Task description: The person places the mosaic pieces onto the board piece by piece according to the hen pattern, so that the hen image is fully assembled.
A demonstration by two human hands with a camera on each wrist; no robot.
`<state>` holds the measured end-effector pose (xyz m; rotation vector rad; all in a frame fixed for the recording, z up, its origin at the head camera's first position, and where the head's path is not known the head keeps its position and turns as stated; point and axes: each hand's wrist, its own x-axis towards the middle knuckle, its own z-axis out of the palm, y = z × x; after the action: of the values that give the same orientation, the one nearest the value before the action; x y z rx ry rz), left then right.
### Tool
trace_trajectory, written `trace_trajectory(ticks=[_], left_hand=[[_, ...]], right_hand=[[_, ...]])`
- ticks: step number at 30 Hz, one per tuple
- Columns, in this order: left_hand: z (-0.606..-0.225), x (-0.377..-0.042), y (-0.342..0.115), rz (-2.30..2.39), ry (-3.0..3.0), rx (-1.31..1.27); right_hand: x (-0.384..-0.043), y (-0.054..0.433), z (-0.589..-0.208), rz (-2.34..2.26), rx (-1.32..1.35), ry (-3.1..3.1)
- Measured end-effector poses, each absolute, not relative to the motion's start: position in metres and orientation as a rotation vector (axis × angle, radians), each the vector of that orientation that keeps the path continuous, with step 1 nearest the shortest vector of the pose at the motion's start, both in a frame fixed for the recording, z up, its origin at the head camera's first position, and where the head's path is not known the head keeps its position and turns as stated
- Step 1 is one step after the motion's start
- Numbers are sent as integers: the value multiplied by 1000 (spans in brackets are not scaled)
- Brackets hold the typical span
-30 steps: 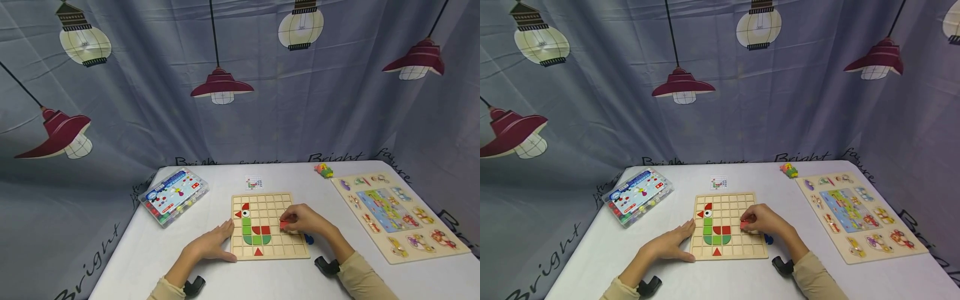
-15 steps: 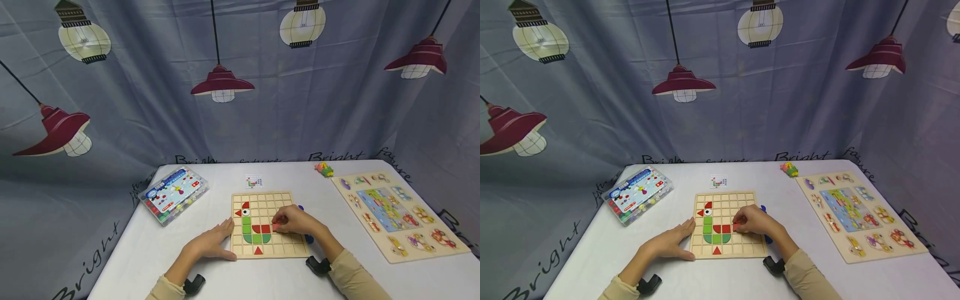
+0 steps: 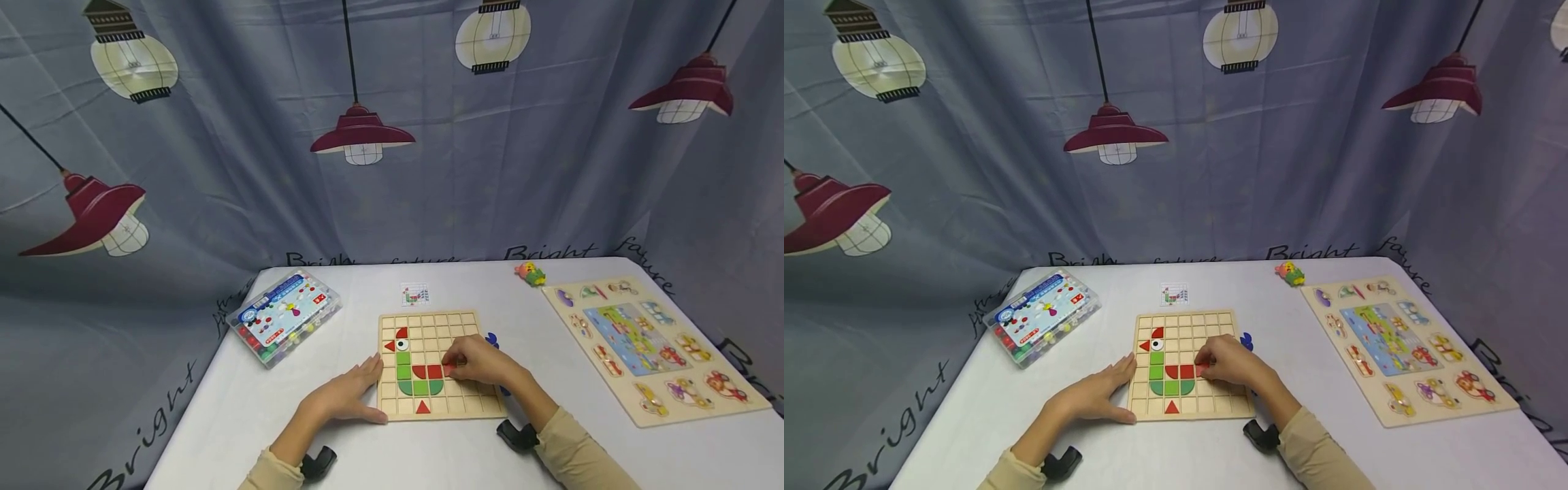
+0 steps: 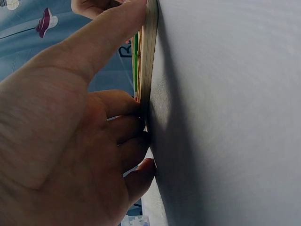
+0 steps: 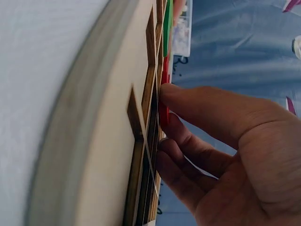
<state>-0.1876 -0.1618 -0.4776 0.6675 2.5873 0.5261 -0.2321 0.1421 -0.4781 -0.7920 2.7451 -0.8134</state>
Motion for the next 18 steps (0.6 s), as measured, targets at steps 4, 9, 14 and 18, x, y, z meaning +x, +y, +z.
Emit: trace_trajectory(ticks=[4, 9, 14, 18], left_hand=[[-476, -187, -162, 537, 2583, 651], [-475, -188, -161, 545, 2577, 641], [-476, -190, -161, 552, 2580, 655], [-476, -188, -162, 558, 2577, 649]], right_hand=[[-231, 141, -476, -805, -785, 2733], [-231, 142, -475, -804, -773, 2731], [-232, 144, -473, -836, -751, 2738], [-232, 143, -476, -860, -759, 2715]])
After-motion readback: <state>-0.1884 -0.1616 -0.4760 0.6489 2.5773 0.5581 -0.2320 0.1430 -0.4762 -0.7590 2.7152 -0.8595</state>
